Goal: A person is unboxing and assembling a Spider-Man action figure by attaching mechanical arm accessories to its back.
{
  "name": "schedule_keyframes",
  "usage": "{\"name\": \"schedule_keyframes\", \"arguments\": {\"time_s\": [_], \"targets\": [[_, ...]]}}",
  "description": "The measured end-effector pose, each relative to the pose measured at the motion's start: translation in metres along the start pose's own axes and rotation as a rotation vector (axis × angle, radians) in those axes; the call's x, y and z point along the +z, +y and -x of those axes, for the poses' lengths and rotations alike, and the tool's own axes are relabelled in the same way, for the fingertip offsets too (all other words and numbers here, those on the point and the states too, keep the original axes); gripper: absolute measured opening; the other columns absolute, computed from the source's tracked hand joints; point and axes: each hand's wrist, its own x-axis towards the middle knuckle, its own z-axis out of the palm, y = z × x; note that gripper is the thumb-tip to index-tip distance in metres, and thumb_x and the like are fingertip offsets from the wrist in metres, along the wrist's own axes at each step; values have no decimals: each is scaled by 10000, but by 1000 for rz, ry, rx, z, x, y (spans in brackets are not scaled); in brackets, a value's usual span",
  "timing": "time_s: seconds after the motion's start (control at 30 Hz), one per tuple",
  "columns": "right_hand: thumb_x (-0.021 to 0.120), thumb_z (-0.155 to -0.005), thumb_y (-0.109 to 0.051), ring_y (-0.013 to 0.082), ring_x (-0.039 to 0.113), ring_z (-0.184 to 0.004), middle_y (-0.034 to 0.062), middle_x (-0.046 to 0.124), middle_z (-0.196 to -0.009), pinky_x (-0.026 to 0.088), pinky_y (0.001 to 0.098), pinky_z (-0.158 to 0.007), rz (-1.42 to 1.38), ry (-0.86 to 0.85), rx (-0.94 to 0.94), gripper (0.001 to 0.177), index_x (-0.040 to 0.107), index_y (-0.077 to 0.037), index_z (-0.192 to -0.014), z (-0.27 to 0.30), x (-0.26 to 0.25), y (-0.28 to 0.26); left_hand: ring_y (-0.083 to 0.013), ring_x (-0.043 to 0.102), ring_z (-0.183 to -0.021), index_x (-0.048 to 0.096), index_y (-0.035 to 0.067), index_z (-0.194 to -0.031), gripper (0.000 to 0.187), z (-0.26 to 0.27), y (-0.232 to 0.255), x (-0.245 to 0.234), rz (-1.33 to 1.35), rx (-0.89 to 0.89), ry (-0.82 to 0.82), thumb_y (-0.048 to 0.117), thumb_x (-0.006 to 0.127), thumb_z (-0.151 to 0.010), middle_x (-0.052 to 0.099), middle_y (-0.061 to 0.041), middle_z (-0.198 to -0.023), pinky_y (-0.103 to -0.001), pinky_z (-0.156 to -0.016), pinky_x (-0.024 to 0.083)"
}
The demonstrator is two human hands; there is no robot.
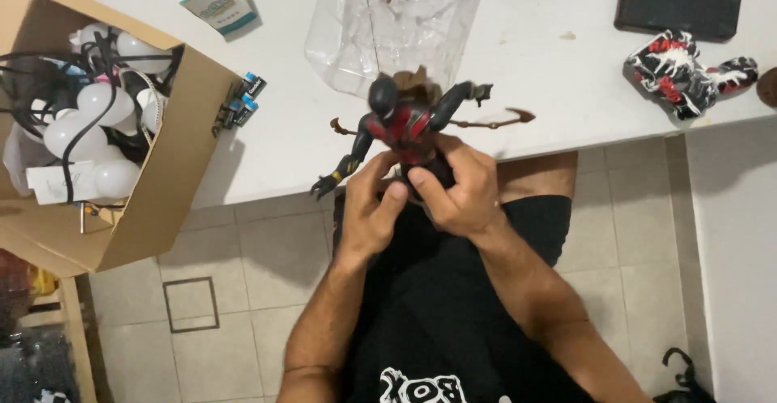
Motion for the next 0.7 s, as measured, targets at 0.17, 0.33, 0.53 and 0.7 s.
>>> {"name": "schedule_keyframes", "arguments": {"time_s": [0.17, 0.33, 0.53, 0.7], "targets": [[716, -927, -235, 415, 721, -848, 217, 694, -904, 584, 479, -795, 136, -180, -148, 373, 692, 43, -1175, 31, 20, 10, -240, 681, -943, 703, 30, -1154, 427, 17, -34, 13, 103, 26, 278, 396, 683, -936, 743, -147, -994, -442, -869, 570], [710, -955, -293, 431, 715, -1020, 231, 730, -1064, 545, 534, -936, 41, -344, -197, 426, 690, 39, -1220, 14, -1, -12, -210, 685, -886, 664, 21, -1030, 296, 9, -22, 2, 235, 120, 368, 308, 628, -966, 705, -116, -895, -409, -825, 583], [799, -950, -158, 321, 697, -794, 117, 760, -928, 551, 423, -755, 204, -369, -106, 150, 789, -57, -1060, -26, -61, 73, -226, 725, -740, 671, 0, -879, 460, 16, -56, -39, 278, 224, 454, 453, 619, -945, 673, -120, -731, -363, -716, 620], [749, -1049, 39, 207, 627, -730, 149, 781, -955, 485, 334, -667, 381, -276, -262, 66, 813, 51, -1036, -140, -46, 93, -194, 701, -784, 688, 106, -821, 543, 27, -29, -39, 258, 170, 381, 629, 613, -946, 690, -30, -796, -370, -785, 587]]}}
